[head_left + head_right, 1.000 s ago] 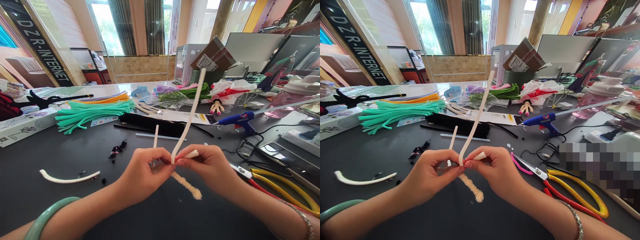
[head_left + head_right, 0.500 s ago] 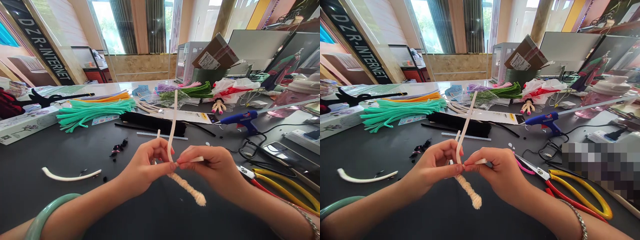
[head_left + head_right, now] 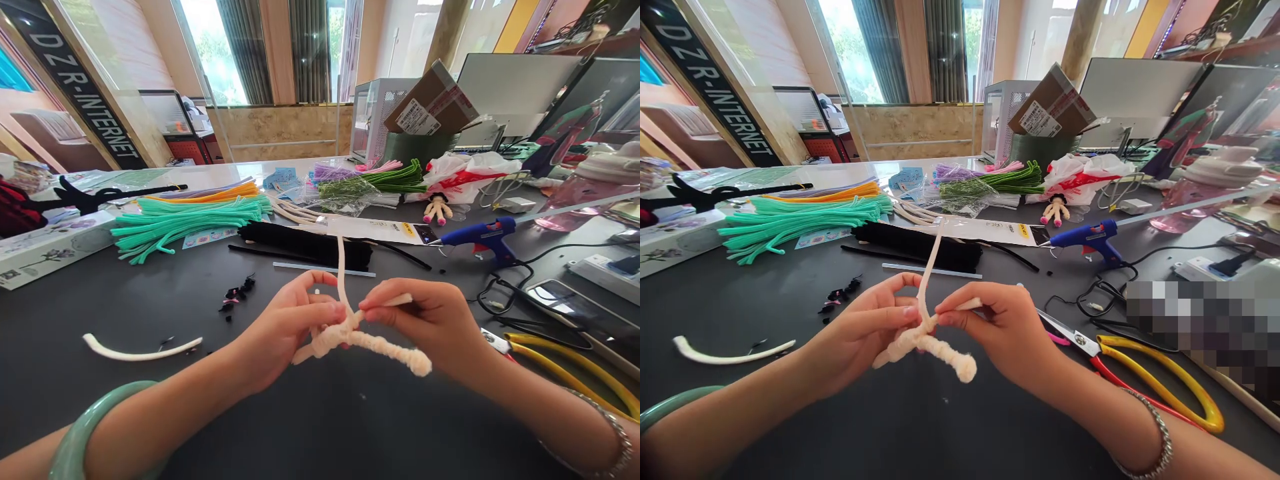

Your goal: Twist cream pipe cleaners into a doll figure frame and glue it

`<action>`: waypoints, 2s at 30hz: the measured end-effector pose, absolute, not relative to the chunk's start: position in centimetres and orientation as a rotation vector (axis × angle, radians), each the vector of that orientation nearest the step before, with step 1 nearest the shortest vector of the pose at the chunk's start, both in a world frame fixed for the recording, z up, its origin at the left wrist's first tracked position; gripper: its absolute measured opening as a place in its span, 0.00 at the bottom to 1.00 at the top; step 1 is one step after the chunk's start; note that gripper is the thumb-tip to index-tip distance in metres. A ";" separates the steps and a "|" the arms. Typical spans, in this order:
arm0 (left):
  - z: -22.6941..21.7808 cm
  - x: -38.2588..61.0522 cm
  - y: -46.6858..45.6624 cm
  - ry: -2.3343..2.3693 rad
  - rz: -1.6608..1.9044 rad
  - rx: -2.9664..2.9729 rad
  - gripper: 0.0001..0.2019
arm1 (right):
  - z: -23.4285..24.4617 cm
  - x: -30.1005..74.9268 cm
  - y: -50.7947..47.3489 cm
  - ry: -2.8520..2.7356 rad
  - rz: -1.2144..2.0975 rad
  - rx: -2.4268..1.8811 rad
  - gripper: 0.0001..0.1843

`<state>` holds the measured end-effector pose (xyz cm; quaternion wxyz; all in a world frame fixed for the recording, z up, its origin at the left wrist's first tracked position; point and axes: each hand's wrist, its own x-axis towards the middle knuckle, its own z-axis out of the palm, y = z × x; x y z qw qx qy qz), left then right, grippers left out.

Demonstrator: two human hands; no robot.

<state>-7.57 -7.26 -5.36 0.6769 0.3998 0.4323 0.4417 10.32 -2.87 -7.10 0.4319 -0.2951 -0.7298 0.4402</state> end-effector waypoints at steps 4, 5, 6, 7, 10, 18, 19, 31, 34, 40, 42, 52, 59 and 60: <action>-5.1 -7.7 -7.1 0.996 0.961 0.999 0.08 | -7.0 10.1 -2.7 -1.739 1.224 -0.780 0.03; -5.1 -7.7 -7.1 1.010 0.940 1.043 0.07 | -7.0 10.1 -2.7 -1.723 1.245 -0.781 0.03; -5.1 -7.7 -7.1 1.028 0.913 1.093 0.06 | -7.0 10.1 -2.7 -1.705 1.263 -0.778 0.03; -5.1 -7.7 -7.1 1.050 0.889 1.141 0.06 | -7.0 10.1 -2.7 -1.687 1.282 -0.772 0.03; -5.3 -7.6 -7.1 1.097 0.841 1.243 0.06 | -7.2 10.0 -2.6 -1.611 1.368 -0.748 0.03; -5.2 -7.4 -7.3 1.088 0.908 1.228 0.05 | -7.6 9.7 -2.5 -1.510 1.825 -0.595 0.07; -5.2 -7.4 -7.3 1.078 0.900 1.203 0.05 | -7.5 9.7 -2.5 -1.530 1.846 -0.563 0.06; -5.9 -7.8 -7.3 0.871 0.820 0.891 0.07 | -8.2 9.6 -3.1 -1.578 1.762 -0.483 0.05; -6.0 -7.9 -7.4 0.828 0.810 0.856 0.08 | -7.9 9.4 -3.5 -1.583 1.792 -0.376 0.05; -6.6 -8.0 -7.4 0.774 0.809 0.872 0.10 | -7.8 9.0 -3.9 -1.640 1.780 -0.274 0.04; -6.7 -7.9 -7.4 0.762 0.801 0.881 0.10 | -8.0 9.1 -3.9 -1.661 1.788 -0.275 0.06; -6.8 -7.6 -7.5 0.822 0.808 0.860 0.11 | -7.9 9.2 -3.6 -1.758 1.851 -0.298 0.09; -6.7 -7.6 -7.3 0.898 0.802 0.951 0.13 | -8.0 9.1 -3.6 -1.665 1.875 -0.340 0.12; -6.7 -7.6 -7.2 0.909 0.808 0.962 0.13 | -8.0 9.1 -3.6 -1.655 1.875 -0.348 0.12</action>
